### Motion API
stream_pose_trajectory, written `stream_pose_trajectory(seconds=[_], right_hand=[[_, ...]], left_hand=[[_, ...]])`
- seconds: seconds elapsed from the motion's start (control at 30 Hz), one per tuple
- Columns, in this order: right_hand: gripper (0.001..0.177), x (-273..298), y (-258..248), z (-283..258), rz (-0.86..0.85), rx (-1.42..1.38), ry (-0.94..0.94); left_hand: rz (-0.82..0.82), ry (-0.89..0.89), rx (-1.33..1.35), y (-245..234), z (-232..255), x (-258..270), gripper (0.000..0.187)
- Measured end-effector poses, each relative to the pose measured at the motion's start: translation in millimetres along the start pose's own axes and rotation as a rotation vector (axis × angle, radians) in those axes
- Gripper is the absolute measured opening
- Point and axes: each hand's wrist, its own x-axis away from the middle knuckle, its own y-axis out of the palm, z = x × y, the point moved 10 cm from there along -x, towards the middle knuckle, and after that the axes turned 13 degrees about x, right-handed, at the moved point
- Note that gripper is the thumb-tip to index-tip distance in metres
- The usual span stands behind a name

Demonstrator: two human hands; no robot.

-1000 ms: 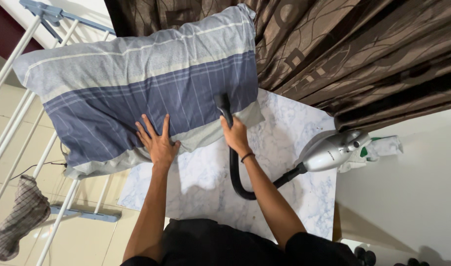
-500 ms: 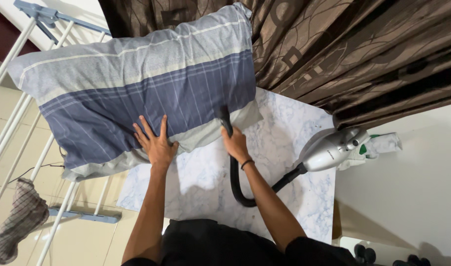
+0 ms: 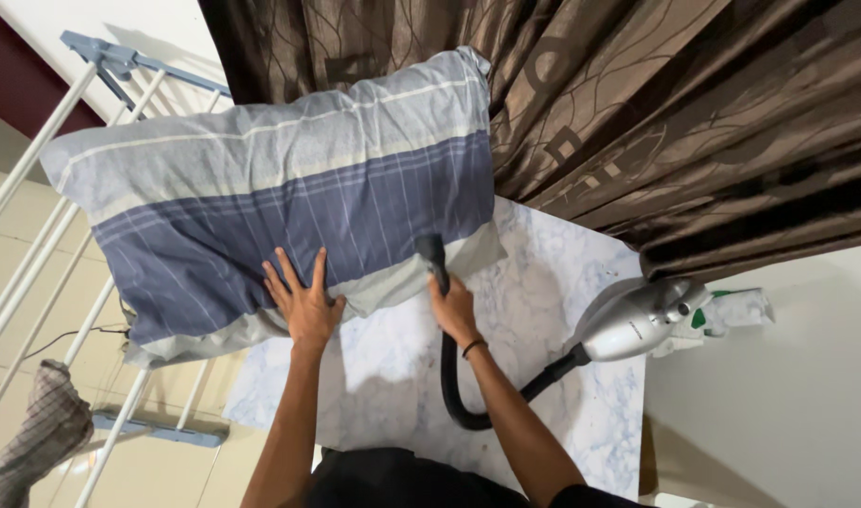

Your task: The person cleans a pillow using a vacuum cleaner by moving the vacuum nozzle over various parts of the pillow's surface.

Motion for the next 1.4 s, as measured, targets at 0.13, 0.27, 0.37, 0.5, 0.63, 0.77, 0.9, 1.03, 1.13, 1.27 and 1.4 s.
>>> stream_pose_trajectory(seconds=[0.13,0.27,0.37,0.5,0.63,0.77,0.9,1.03,1.13,1.27,1.4], right_hand=[[0.036,-65.1,-55.0,-62.3,0.147,-0.093,-0.196],[0.041,-119.0,-89.7,-91.2,0.012,-0.166,-0.118],[0.042,-133.4,-71.4,-79.0,-0.147,-0.252,0.019],[0.038,-112.4,-50.0,-51.7,-0.069,-0.156,-0.01],[0.042,-84.3,-38.8,-27.1,-0.156,-0.18,0.091],[0.041,-98.7,-78.9,-64.9,0.016,-0.119,-0.112],[0.038,-132.7,-89.7,-86.3,0.059,-0.059,-0.156],[0.041,-129.7,-60.2,-61.7,-0.004,-0.044,-0.168],[0.046,-85.4,-22.0,0.5,-0.156,-0.154,0.125],[0.038,-43.9,-6.2,33.1,-0.242,-0.197,0.25],[0.044,-59.4,-29.4,13.2,-0.124,-0.239,0.141]], left_hand=[[0.046,-0.027,0.058,-6.6,11.2,-6.4,0.1],[0.106,-0.033,0.111,-17.8,52.0,-21.2,0.087],[0.076,0.208,0.213,-11.9,106.5,-51.3,0.082],[-0.081,0.455,0.155,7.5,170.7,-101.3,0.09],[-0.196,0.324,0.034,21.1,168.2,-130.8,0.117],[-0.243,0.265,-0.042,28.1,138.7,-136.8,0.135],[-0.233,0.278,-0.009,34.5,128.0,-132.5,0.136],[-0.222,0.274,0.016,34.6,126.1,-132.2,0.136],[-0.22,0.275,0.013,37.3,123.8,-132.2,0.136],[-0.197,0.312,0.038,40.4,121.1,-131.2,0.134],[-0.199,0.31,0.045,41.2,120.6,-130.8,0.135]])
